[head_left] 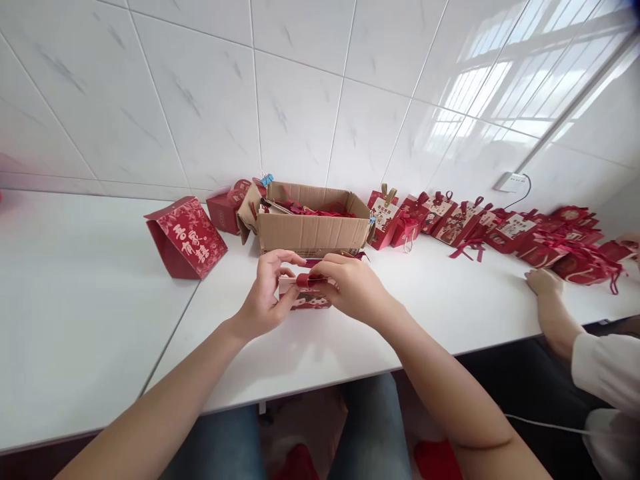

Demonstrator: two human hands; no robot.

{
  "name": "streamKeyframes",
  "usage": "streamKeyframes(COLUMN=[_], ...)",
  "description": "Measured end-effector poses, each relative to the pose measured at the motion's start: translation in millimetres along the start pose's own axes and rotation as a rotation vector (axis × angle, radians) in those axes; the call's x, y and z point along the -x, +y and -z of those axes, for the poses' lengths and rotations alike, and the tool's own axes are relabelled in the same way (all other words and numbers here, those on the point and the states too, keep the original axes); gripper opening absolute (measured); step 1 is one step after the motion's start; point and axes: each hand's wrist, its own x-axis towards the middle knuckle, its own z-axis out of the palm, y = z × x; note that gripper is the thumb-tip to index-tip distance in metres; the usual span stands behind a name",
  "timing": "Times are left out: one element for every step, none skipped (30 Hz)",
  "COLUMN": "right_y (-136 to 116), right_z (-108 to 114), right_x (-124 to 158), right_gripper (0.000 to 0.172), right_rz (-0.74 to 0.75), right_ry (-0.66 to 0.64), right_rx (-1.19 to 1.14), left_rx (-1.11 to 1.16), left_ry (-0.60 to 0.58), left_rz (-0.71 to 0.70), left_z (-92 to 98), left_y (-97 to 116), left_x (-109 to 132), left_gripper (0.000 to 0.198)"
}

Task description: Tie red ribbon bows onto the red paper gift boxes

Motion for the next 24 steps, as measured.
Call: streamKeyframes(right_y=[0.1,0.1,-0.1,-0.5,-1.0,-1.5,-1.9,-2.1,-2.0,-1.6,-0.6,1.0,3.3,6.5,10.4,15.2,20.6,26.6,32.7,38.6,44.0,48.6,52.3,55.1], right_z=[-0.3,-0.4,-0.2,0.3,1.0,1.9,3.0,4.1,5.2,6.1,6.7,6.8,6.2,4.8,2.4,-1.0,-5.3,-10.7,-16.9,-23.8,-31.0,-38.3,-45.2,-51.2], right_x=[0.2,0.4,0.5,0.7,0.8,1.0,1.2,1.5,1.8,2.2,2.6,3.2,3.9,5.0,6.7,9.1,12.4,16.8,22.2,28.7,36.1,44.1,52.4,60.9], right_gripper=[0.007,0.009,0.011,0.013,0.015,0.017,0.019,0.021,0.021,0.022,0.022,0.021,0.019,0.016,0.013,0.01,0.011,0.018,0.029,0.039,0.048,0.053,0.056,0.057], right_rz=[-0.005,-0.007,-0.008,-0.009,-0.01,-0.014,-0.02,-0.026,-0.032,-0.036,-0.037,-0.035,-0.03,-0.025,-0.029,-0.05,-0.089,-0.144,-0.207,-0.262,-0.296,-0.307,-0.301,-0.295], right_ry=[0.013,0.024,0.03,0.032,0.029,0.021,0.011,0.002,-0.007,-0.012,-0.013,-0.006,0.008,0.027,0.056,0.094,0.141,0.19,0.23,0.252,0.241,0.201,0.143,0.102], right_rx=[0.008,0.021,0.037,0.052,0.065,0.073,0.078,0.079,0.078,0.074,0.062,0.037,-0.007,-0.072,-0.155,-0.249,-0.346,-0.441,-0.526,-0.605,-0.676,-0.732,-0.769,-0.782], left_rx=[0.007,0.02,0.038,0.062,0.084,0.102,0.114,0.123,0.129,0.134,0.139,0.142,0.136,0.114,0.075,0.027,-0.017,-0.048,-0.061,-0.056,-0.041,-0.023,-0.008,0.002], left_ry=[0.013,0.023,0.033,0.043,0.052,0.058,0.062,0.061,0.056,0.049,0.046,0.049,0.057,0.065,0.067,0.053,0.022,-0.021,-0.069,-0.113,-0.149,-0.179,-0.21,-0.249], left_rz=[0.004,0.014,0.031,0.05,0.067,0.081,0.093,0.103,0.113,0.125,0.139,0.155,0.175,0.199,0.226,0.254,0.286,0.319,0.348,0.37,0.38,0.378,0.364,0.342], left_z=[-0.6,-1.1,-1.6,-2.1,-2.6,-3.2,-3.7,-4.3,-4.8,-5.3,-5.6,-5.8,-5.8,-5.5,-4.9,-4.2,-3.5,-2.8,-2.4,-2.3,-2.6,-3.5,-4.7,-5.9], left_y=[-0.5,-1.1,-1.5,-2.0,-2.3,-2.6,-2.9,-3.1,-3.2,-3.1,-2.7,-2.2,-1.4,-0.4,0.5,1.2,1.7,1.8,1.6,1.1,0.3,-0.4,-1.1,-1.6], left_x=[-0.2,-0.3,-0.2,0.1,0.5,1.0,1.6,2.2,2.7,3.1,3.3,3.3,3.0,2.5,1.8,1.1,0.4,0.0,-0.1,0.2,0.8,1.6,2.6,3.5], left_gripper=[0.042,0.041,0.042,0.042,0.043,0.043,0.043,0.043,0.043,0.043,0.042,0.042,0.042,0.041,0.038,0.033,0.027,0.024,0.024,0.025,0.027,0.029,0.029,0.03])
